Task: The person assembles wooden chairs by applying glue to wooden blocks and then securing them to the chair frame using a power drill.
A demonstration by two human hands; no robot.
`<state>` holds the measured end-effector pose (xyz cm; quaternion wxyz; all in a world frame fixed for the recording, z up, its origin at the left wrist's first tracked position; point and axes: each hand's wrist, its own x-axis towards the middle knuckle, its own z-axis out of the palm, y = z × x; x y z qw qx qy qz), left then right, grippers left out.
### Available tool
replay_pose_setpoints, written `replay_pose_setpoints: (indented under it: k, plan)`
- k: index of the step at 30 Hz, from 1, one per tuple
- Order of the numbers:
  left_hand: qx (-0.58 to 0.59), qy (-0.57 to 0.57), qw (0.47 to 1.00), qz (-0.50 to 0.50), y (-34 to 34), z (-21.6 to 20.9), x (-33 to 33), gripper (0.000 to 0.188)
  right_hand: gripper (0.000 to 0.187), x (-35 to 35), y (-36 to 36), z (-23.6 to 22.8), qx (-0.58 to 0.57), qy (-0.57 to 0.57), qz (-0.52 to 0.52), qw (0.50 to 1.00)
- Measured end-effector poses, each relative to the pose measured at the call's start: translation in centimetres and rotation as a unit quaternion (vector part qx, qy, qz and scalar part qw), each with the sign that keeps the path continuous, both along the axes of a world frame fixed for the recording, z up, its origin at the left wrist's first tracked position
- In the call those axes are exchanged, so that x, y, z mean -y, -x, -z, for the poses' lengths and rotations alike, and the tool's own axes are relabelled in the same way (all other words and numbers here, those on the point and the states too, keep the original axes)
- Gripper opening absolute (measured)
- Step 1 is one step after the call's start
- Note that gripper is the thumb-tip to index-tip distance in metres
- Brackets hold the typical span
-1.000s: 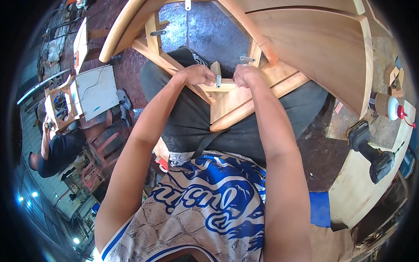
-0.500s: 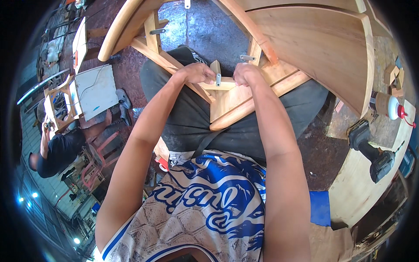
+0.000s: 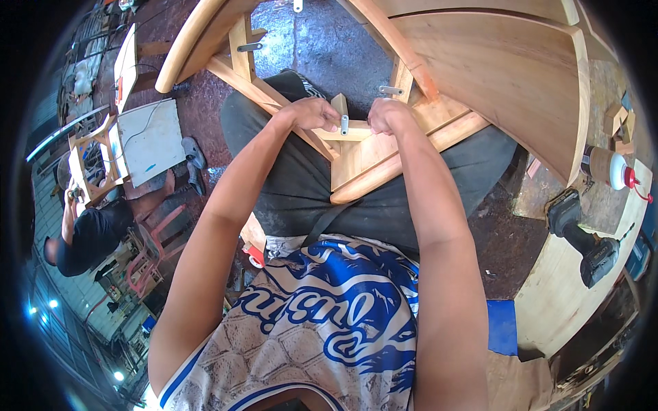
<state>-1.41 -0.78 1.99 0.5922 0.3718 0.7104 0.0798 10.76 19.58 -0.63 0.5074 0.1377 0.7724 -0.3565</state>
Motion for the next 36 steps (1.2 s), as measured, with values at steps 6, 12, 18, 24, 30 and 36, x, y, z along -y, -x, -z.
replay_pose_setpoints:
  k: [6, 12, 18, 24, 30, 36]
  plan:
    - [-0.072, 0.019, 0.996, 0.042, -0.7, -1.8, -0.7, 0.04, 0.012, 0.0, -0.2, 0.1, -0.014, 0.015, 0.006, 1.0]
    - [-0.075, 0.038, 0.995, 0.054, -0.7, -1.9, -0.9, 0.041, 0.021, -0.1, -0.2, -0.6, -0.032, 0.041, -0.022, 0.998]
    - [-0.105, 0.027, 0.989, 0.096, -1.1, -2.5, -1.7, 0.033, 0.032, -2.5, -3.0, -3.1, -0.064, 0.093, 0.221, 0.969]
    - [-0.253, 0.047, 0.962, 0.09, -4.0, -3.1, -2.7, 0.045, 0.025, -2.7, -10.0, -10.9, -0.387, -0.067, 0.37, 0.842]
    - [-0.341, -0.004, 0.938, 0.065, -7.3, -2.8, -1.2, 0.052, 0.018, -2.7, -18.1, -11.3, -0.47, -0.1, 0.528, 0.7]
    - [-0.366, -0.014, 0.93, 0.036, -7.7, -2.1, -0.3, 0.055, 0.014, 0.8, -11.0, -12.0, -0.428, -0.166, 0.232, 0.857]
